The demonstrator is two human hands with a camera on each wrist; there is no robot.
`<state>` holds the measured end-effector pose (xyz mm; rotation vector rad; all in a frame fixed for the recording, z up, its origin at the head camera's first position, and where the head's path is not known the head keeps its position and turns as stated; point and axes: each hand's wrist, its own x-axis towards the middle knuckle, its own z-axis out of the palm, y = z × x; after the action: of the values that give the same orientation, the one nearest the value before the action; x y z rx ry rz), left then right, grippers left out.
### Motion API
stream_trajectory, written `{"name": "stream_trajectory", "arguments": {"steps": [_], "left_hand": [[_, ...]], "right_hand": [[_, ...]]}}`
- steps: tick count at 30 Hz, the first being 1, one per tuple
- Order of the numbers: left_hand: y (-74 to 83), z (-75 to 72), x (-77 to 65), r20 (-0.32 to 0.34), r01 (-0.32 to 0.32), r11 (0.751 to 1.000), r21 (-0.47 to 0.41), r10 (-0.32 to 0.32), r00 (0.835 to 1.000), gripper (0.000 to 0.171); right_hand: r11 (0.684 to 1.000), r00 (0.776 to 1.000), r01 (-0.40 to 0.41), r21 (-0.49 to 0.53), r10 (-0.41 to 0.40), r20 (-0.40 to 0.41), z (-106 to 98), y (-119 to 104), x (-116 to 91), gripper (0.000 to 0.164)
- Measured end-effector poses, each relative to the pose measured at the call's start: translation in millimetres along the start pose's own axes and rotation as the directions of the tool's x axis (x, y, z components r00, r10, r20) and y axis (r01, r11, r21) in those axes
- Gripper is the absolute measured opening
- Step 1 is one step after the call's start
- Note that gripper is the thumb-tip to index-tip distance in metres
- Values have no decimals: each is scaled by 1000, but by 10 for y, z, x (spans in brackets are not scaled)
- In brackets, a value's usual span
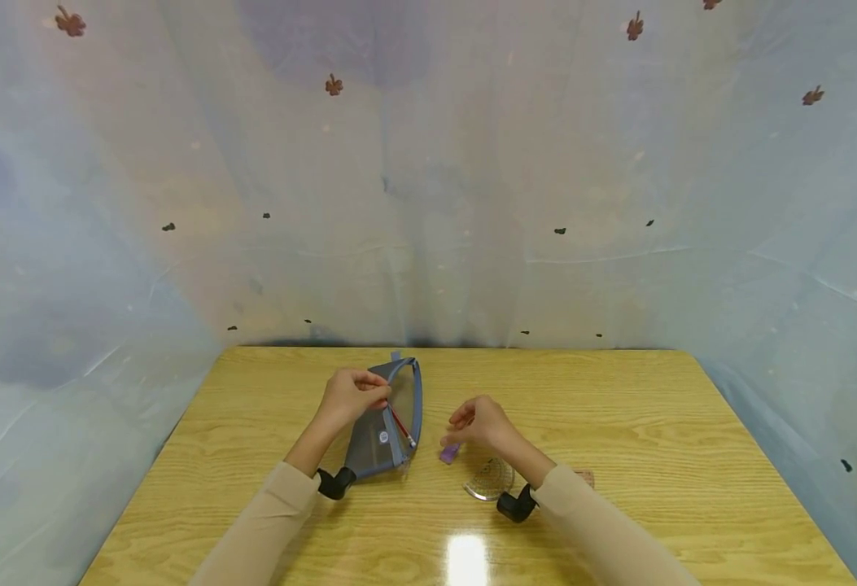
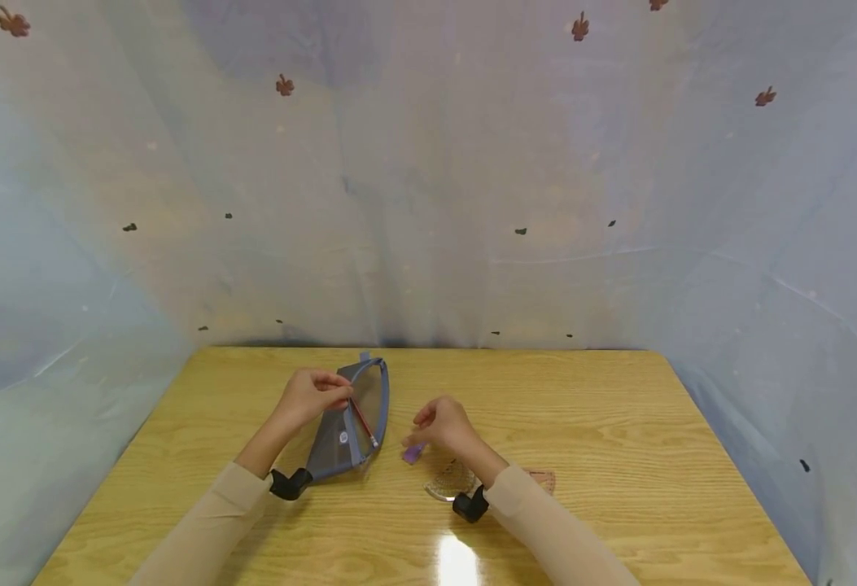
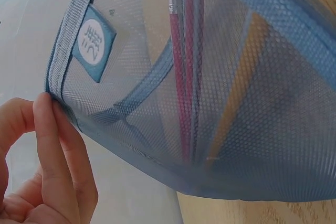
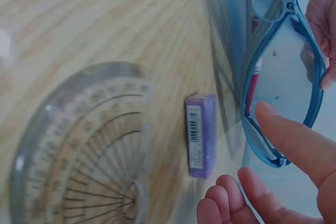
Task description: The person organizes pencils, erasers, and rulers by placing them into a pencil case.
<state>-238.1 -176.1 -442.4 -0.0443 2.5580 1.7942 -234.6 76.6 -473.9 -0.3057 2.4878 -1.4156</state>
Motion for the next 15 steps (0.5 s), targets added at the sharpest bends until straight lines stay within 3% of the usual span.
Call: {"name": "stream_trajectory", "arguments": {"steps": [10,15], "left_hand": [[-11,3,-15,0,4,1000,7,-4,1000,9],[-18,-4,-22,3,-7,1000,7,7,1000,10]], "right_hand": [[993,1000,-19,-115,19,-2,62,88,-46,32],[986,1000,23,-165,-23,0,83,96,-62,36]]}}
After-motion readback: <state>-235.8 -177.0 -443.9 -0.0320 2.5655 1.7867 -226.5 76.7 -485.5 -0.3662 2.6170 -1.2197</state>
